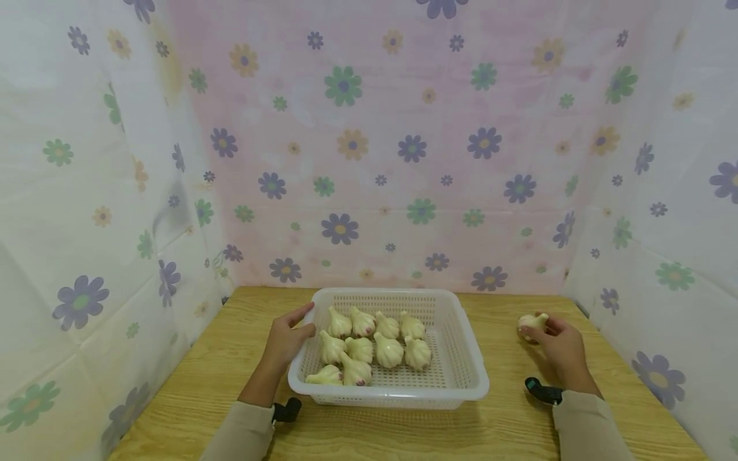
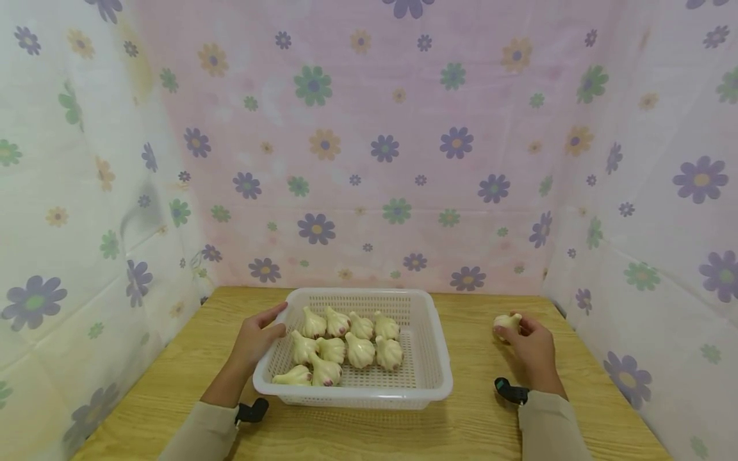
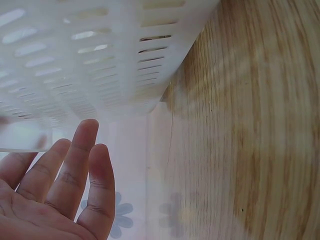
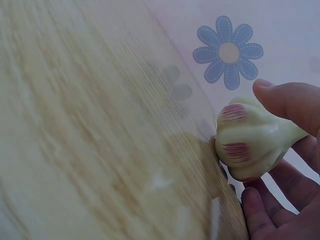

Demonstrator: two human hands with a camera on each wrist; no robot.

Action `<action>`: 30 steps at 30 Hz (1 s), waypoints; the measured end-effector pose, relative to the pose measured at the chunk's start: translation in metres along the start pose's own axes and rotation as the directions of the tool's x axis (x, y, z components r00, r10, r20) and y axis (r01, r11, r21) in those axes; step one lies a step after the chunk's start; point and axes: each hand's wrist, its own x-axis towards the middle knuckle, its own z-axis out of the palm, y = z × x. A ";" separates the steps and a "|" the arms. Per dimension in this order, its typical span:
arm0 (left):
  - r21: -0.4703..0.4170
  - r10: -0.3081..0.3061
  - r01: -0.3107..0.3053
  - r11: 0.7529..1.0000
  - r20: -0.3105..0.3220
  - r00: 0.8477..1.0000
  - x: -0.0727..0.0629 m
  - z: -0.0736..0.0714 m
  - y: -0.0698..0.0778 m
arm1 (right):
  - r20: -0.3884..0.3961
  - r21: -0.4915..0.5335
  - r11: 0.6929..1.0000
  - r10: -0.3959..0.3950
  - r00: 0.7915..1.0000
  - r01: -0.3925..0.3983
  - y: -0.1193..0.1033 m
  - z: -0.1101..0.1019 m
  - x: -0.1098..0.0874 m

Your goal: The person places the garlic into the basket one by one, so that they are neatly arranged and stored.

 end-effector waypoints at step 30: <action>0.019 -0.001 0.001 1.000 -0.013 1.000 0.000 0.000 -0.001 | 0.020 -0.020 0.989 -0.146 0.989 0.146 -0.013 0.006 0.002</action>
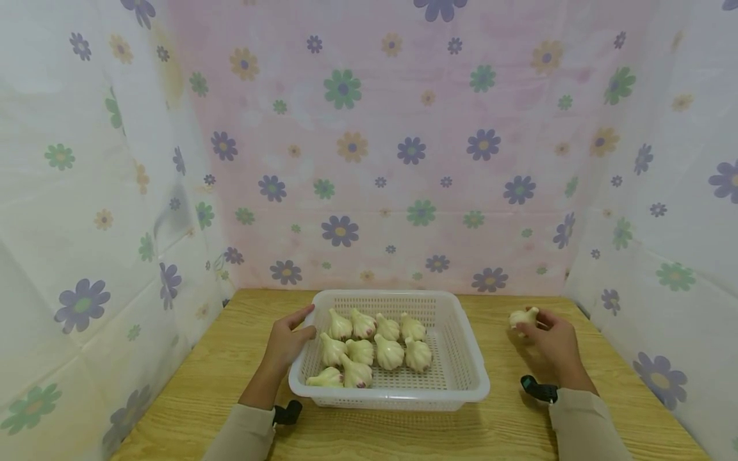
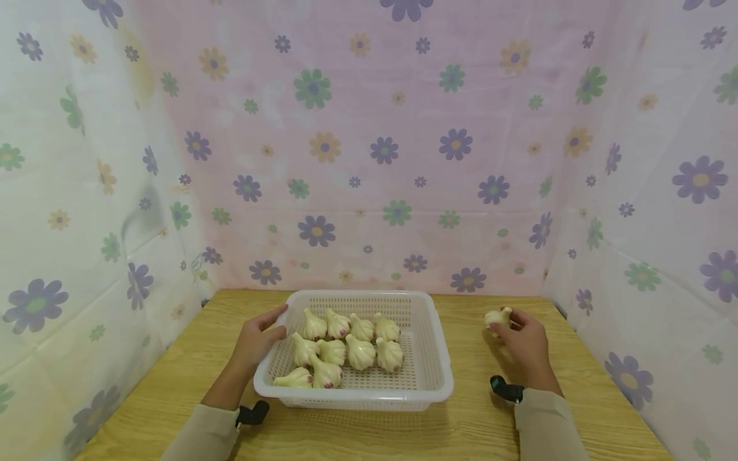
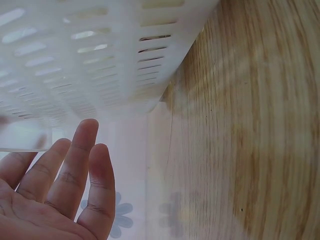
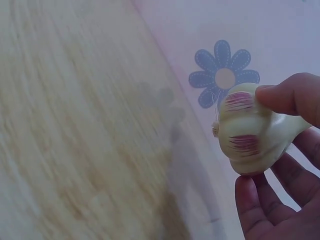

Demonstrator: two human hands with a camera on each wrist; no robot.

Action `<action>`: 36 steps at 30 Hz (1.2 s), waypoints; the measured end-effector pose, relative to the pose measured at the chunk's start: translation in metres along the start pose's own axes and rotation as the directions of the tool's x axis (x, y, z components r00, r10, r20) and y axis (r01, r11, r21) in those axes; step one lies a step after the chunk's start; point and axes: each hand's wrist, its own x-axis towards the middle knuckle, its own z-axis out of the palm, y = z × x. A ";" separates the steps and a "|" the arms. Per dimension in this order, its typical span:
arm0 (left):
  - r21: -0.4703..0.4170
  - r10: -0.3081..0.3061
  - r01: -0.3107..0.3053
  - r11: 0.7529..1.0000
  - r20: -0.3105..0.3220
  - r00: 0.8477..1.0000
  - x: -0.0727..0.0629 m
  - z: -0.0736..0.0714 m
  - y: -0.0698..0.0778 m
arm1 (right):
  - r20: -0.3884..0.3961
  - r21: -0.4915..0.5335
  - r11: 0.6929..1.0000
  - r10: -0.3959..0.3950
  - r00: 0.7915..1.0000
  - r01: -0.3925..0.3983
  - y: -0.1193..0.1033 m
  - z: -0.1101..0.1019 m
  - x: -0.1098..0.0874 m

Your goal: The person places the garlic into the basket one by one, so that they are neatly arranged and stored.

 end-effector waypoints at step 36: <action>0.001 -0.001 0.001 1.000 -0.014 1.000 -0.001 0.001 0.002 | -0.050 -0.039 0.995 -0.097 0.994 0.096 -0.070 -0.006 -0.005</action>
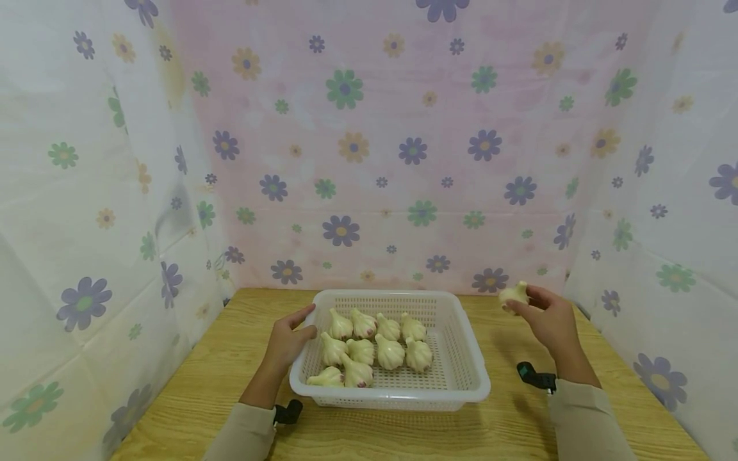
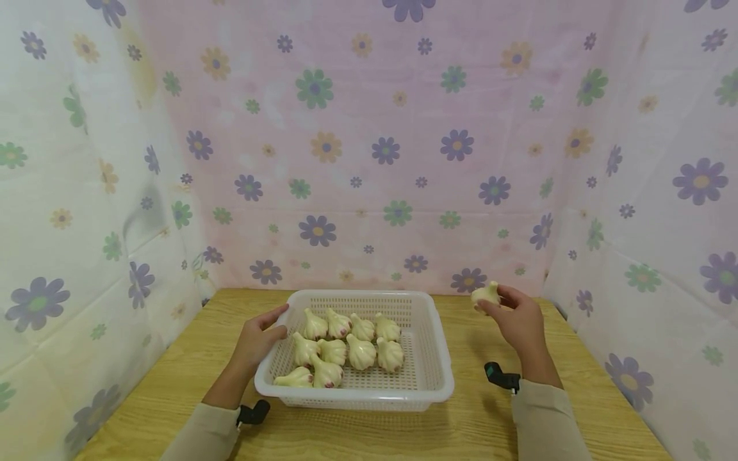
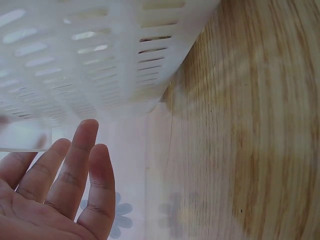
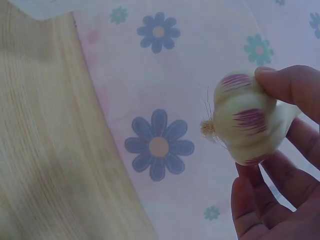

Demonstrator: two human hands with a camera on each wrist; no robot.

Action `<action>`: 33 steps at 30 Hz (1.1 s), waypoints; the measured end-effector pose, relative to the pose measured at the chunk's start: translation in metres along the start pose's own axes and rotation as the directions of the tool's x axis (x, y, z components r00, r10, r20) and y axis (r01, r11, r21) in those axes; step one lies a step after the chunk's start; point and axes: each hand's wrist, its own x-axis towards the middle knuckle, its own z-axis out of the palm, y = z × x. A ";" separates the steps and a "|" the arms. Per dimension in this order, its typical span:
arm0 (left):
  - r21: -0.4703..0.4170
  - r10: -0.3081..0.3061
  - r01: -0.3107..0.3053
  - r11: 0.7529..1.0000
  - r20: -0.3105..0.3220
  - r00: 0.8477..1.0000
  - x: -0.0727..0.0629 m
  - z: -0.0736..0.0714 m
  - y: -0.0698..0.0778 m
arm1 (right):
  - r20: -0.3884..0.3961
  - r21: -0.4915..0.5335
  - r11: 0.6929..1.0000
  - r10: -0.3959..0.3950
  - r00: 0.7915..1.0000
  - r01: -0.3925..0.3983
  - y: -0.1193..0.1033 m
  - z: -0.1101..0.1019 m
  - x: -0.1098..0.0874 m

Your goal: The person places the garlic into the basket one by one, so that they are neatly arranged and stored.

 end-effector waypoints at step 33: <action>-0.003 0.008 -0.008 1.000 0.002 1.000 0.000 0.000 0.000 | 0.032 -0.007 0.969 -0.248 0.968 0.248 -0.073 0.009 -0.020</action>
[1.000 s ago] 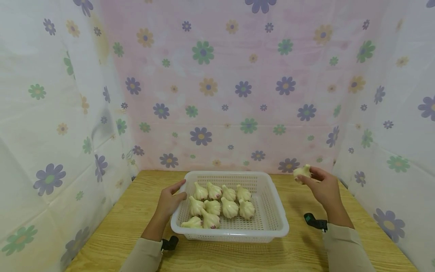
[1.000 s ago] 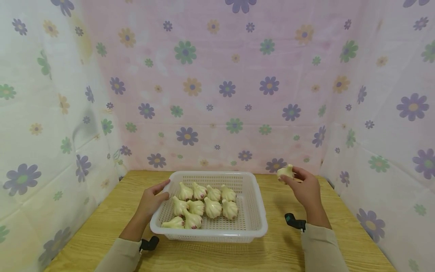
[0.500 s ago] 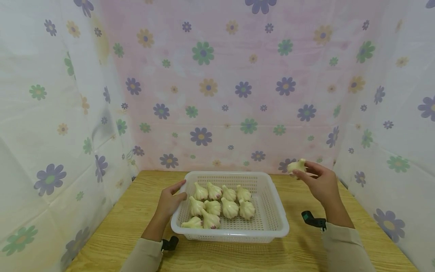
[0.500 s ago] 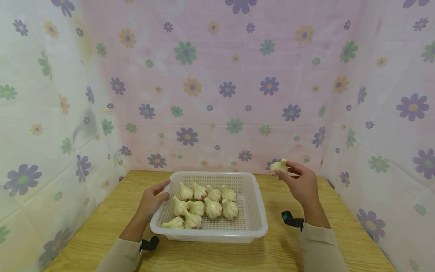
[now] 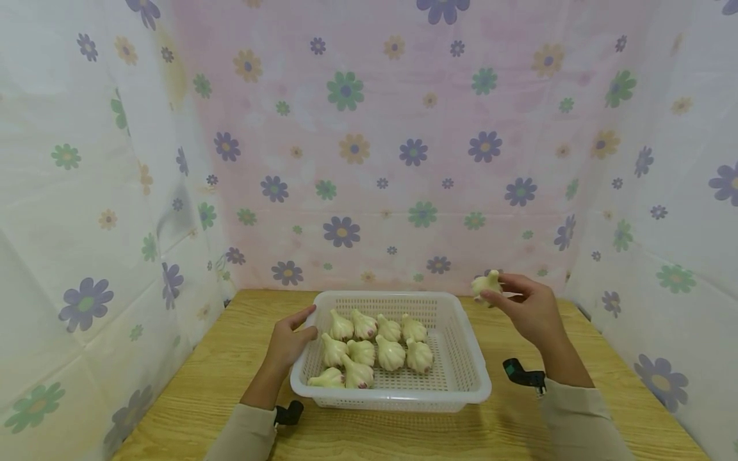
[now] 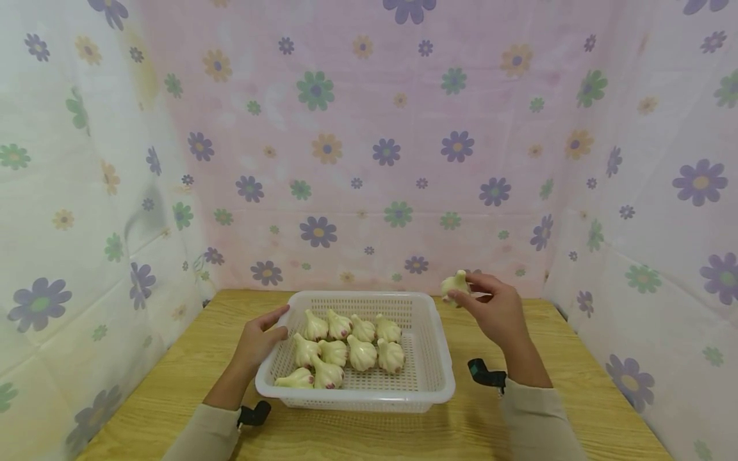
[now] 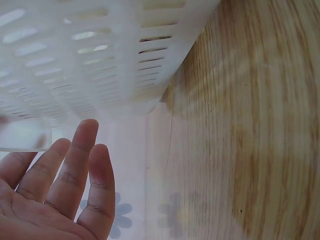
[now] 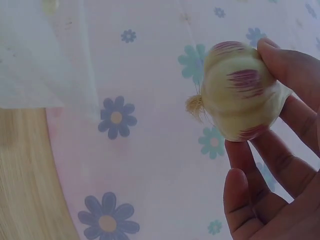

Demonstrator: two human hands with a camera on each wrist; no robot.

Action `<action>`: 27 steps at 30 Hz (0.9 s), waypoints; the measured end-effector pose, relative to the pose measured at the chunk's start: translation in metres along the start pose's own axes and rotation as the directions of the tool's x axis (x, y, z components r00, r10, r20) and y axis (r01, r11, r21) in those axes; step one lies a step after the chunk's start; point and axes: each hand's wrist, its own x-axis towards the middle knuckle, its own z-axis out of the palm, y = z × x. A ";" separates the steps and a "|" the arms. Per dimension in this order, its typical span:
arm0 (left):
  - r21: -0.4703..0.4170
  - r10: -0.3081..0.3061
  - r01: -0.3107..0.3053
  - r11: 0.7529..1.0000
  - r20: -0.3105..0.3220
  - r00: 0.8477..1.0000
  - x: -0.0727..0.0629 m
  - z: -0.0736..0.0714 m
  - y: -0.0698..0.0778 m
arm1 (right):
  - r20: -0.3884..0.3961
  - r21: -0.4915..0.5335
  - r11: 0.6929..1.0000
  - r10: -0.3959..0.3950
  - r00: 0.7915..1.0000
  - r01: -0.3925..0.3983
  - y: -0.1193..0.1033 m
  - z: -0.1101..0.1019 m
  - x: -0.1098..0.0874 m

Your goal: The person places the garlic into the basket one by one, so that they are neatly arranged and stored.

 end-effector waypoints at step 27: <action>-0.035 -0.023 0.024 0.999 0.037 0.999 -0.002 0.000 -0.001 | 0.433 -0.033 0.957 -0.246 0.867 0.288 -0.049 0.053 0.006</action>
